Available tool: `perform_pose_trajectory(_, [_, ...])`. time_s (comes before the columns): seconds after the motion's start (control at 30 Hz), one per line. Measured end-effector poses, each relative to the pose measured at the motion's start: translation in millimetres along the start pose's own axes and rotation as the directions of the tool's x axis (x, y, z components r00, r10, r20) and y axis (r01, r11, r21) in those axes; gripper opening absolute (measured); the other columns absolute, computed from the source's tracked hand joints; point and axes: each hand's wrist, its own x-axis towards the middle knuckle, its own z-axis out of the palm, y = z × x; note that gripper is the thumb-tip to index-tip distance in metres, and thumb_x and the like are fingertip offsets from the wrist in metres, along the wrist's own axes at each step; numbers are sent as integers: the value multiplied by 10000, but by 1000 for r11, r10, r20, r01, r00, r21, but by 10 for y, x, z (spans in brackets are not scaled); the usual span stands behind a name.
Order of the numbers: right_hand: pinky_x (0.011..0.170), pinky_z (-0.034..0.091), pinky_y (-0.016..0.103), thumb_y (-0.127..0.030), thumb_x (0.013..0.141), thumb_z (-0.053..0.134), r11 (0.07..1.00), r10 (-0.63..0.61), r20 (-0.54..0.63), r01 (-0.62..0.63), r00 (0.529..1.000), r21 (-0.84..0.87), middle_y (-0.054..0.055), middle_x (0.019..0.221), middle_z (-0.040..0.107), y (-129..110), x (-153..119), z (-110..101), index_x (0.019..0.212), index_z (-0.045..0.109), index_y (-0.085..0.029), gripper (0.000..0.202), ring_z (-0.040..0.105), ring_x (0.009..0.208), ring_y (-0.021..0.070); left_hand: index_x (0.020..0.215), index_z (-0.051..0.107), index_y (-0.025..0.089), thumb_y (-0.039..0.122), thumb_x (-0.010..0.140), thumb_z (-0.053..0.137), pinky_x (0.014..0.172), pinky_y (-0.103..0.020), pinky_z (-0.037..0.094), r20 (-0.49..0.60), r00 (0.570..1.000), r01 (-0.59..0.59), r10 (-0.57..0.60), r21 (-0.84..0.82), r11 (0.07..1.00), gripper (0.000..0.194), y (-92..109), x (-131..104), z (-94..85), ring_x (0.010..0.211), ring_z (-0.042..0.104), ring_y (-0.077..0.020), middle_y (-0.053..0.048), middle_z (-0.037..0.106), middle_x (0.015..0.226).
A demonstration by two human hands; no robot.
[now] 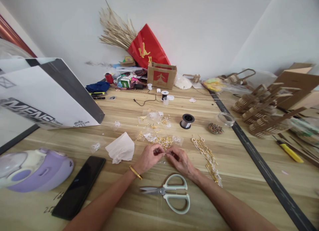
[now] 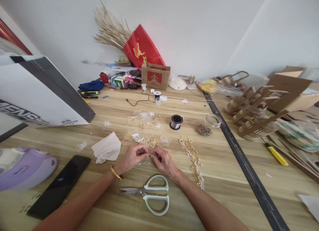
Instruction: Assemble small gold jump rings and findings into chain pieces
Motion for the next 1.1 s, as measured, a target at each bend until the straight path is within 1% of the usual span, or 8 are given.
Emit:
perform_pose_trajectory(0.13, [546,387,232,-269,884,488,1000,-5,-9,5,1000,-11,7,675,543,-9,6,-3,849,599,-174,150,478,587,122,727,621,134,172,730,601,577,-205,433,3,1000,-2,2,19,1000,43,18,1,-5,608,548,-115,-7,619,653])
perform_pose_trajectory(0.27, [536,380,231,-258,879,493,1000,-7,-15,6,1000,-20,3,654,530,-9,6,-1,835,596,-171,141,468,572,118,743,635,139,136,727,595,576,-209,429,-8,999,-43,44,94,995,43,13,6,6,601,540,-112,-11,631,670])
perform_pose_trajectory(0.43, [528,386,228,-265,874,494,1000,0,-12,0,1000,-22,6,654,545,-3,6,0,810,588,-172,147,476,575,120,698,636,146,125,726,588,569,-213,416,-12,997,-73,75,157,985,60,20,7,11,589,531,-115,-13,623,648])
perform_pose_trajectory(0.67, [535,394,230,-265,874,497,1000,2,-15,-2,1000,-14,6,655,546,6,7,3,800,587,-175,147,482,580,122,699,645,151,153,745,584,587,-215,410,16,996,-86,84,164,983,76,31,4,-7,596,534,-119,-14,629,659])
perform_pose_trajectory(0.93, [522,380,217,-233,865,512,1000,23,-15,-23,1000,-10,-5,647,538,-3,-1,3,788,584,-169,123,475,567,110,700,644,132,153,744,585,556,-204,392,35,997,-77,72,184,980,76,18,5,-12,572,511,-108,-10,609,634])
perform_pose_trajectory(1.0, [520,383,217,-241,863,517,1000,25,-22,-25,999,-7,-2,649,548,-9,2,1,791,591,-169,126,480,565,111,697,643,129,155,741,584,553,-202,391,30,998,-67,63,171,983,79,6,8,-9,569,508,-105,-9,604,626])
perform_pose_trajectory(1.1, [519,386,219,-246,865,519,1000,29,-29,-29,999,1,7,662,566,-17,5,-3,829,614,-168,128,487,566,113,715,646,123,177,746,580,552,-198,399,29,999,-39,37,100,994,91,-25,17,-11,572,514,-104,-10,613,634])
